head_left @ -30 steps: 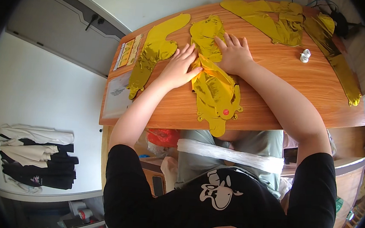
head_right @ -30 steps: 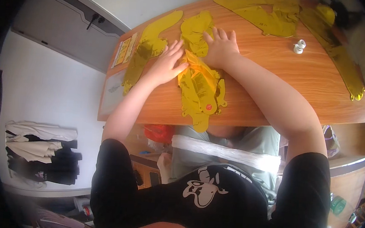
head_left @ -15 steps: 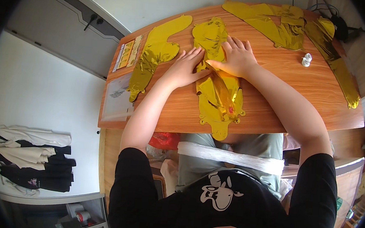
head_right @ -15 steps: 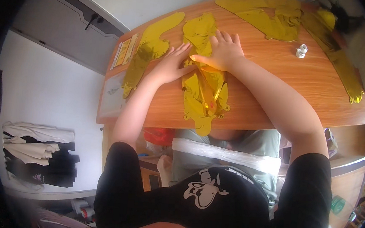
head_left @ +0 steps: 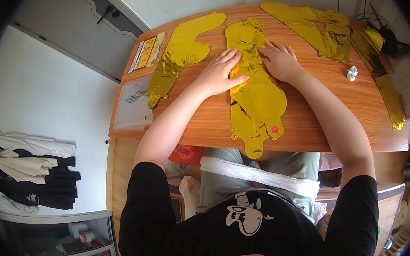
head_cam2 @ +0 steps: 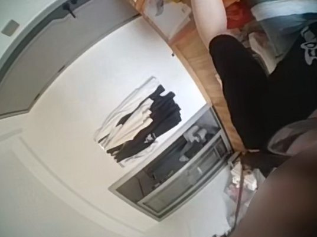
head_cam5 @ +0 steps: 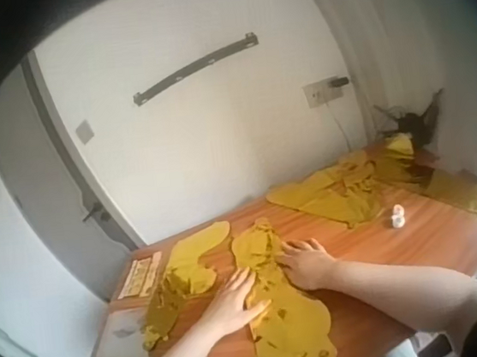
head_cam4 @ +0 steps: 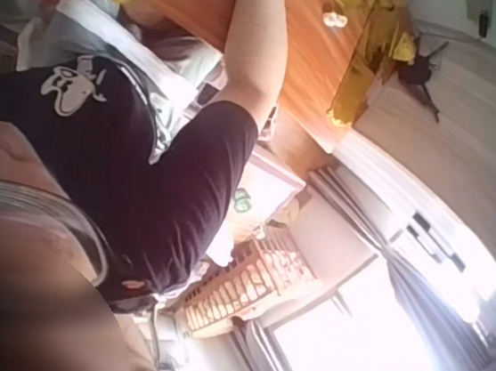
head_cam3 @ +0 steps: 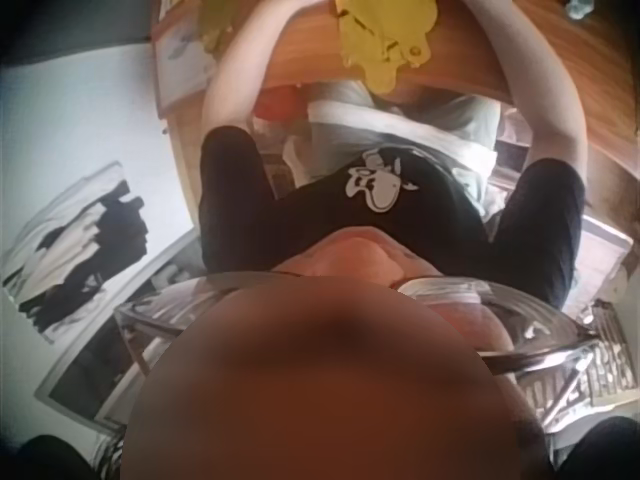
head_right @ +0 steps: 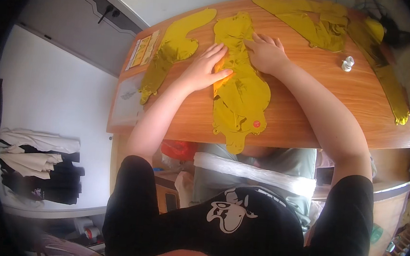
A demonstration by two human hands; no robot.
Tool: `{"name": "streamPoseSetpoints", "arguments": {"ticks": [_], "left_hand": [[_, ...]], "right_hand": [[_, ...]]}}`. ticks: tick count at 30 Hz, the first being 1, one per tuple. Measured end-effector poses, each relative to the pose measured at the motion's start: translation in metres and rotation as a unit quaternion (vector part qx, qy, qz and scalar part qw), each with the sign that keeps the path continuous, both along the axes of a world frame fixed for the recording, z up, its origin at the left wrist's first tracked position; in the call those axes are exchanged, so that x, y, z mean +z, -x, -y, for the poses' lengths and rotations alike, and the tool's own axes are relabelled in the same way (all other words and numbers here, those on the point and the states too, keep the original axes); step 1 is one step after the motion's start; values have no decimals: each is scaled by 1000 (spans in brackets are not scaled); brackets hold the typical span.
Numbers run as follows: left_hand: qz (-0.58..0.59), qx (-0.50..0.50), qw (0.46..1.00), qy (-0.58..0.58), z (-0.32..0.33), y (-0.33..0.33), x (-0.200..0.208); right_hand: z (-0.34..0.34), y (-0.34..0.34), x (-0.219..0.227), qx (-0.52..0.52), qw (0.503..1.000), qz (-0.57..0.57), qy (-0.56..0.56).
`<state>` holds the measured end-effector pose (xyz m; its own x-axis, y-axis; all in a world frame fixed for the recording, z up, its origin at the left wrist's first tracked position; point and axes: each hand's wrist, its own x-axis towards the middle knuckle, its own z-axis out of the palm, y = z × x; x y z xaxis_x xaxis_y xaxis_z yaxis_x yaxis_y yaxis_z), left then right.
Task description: Folding gold-colored foil balloons at a wooden desk.
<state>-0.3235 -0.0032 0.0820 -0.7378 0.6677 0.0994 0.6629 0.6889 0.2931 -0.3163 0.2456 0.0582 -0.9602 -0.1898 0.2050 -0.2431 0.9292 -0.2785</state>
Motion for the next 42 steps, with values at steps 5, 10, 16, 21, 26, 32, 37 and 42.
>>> {"name": "streamPoseSetpoints", "arguments": {"ticks": [5,10,16,21,26,32,37,42], "left_hand": [[-20,12,998,52,-10,-7,6],[-9,-4,999,53,-12,-2,1],[-20,-51,997,60,-12,1,-1],[-41,-63,994,74,-11,2,-4],[-60,-61,994,73,-14,-1,-6],[-78,-63,992,72,-5,8,-22],[-166,-126,973,102,-2,21,-32],[-132,-107,984,44,-4,17,-30]], "right_hand": [[-2,-7,6,6,1000,3,-17],[-2,-5,7,10,1000,4,-19],[0,-6,11,4,999,17,-27],[0,-6,10,5,1000,-4,-24],[-4,-8,16,9,991,-108,78],[30,-44,76,223,969,53,97],[51,-82,65,352,934,10,-52],[52,-96,42,366,909,-153,-129]]}}
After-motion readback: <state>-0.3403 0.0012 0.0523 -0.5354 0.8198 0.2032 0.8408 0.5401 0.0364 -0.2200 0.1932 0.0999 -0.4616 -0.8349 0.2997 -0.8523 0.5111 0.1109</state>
